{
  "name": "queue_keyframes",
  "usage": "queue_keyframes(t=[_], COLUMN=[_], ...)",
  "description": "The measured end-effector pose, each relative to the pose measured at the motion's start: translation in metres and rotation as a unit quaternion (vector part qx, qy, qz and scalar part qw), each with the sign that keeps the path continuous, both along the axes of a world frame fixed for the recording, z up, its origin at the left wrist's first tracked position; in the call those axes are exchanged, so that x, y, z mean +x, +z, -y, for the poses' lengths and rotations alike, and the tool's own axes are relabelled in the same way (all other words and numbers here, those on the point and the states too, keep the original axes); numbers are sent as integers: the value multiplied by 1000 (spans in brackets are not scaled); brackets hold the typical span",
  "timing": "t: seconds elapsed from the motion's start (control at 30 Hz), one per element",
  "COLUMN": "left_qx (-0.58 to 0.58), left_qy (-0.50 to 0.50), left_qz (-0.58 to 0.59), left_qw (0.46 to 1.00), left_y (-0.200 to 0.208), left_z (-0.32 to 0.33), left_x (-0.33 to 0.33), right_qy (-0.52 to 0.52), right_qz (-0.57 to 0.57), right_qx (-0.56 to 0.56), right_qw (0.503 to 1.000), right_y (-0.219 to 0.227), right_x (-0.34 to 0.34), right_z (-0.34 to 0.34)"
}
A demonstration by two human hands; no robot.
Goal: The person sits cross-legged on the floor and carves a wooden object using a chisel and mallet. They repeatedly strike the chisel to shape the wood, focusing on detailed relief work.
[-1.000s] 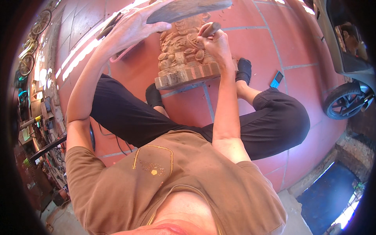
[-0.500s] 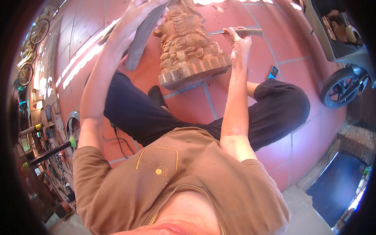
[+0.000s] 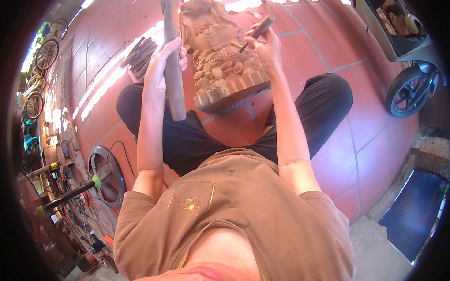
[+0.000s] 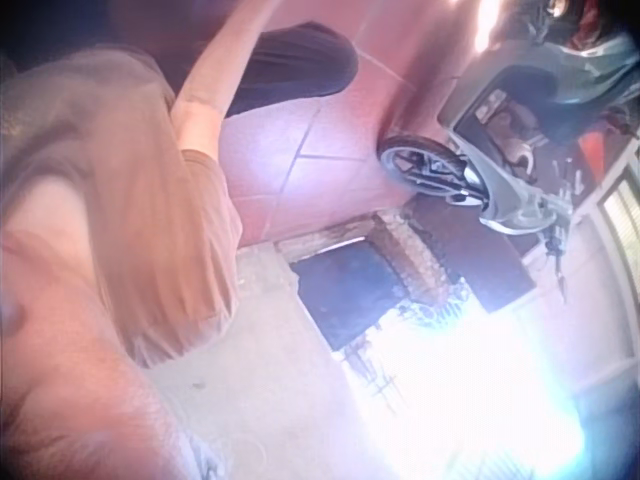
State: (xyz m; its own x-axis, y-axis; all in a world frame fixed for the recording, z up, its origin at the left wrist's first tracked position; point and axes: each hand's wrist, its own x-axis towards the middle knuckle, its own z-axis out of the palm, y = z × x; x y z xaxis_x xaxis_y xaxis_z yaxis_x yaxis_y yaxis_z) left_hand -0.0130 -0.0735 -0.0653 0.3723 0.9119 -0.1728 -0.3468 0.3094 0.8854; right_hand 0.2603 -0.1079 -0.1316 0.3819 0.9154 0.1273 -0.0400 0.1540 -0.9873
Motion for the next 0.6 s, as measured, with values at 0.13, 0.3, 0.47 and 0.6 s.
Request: queue_keyframes(t=[0.13, 0.3, 0.47, 0.6], left_qx=[1, -7, -22, -44], left_qy=[11, 9, 8, 19], left_qz=[-20, -29, -54, -66], left_qw=[1000, 1000, 998, 997], left_y=[-15, -20, -29, -34], left_z=[8, 7, -4, -13], left_x=[3, 5, 7, 10], right_qy=[-49, -67, -90, -100], right_qz=[-53, -97, -66, -66], right_qx=[-10, 6, 18, 22], right_qw=[997, 993, 994, 993], right_y=[-36, -58, -56, -55], right_x=[-3, -3, -4, -3], right_z=[3, -6, -16, -24])
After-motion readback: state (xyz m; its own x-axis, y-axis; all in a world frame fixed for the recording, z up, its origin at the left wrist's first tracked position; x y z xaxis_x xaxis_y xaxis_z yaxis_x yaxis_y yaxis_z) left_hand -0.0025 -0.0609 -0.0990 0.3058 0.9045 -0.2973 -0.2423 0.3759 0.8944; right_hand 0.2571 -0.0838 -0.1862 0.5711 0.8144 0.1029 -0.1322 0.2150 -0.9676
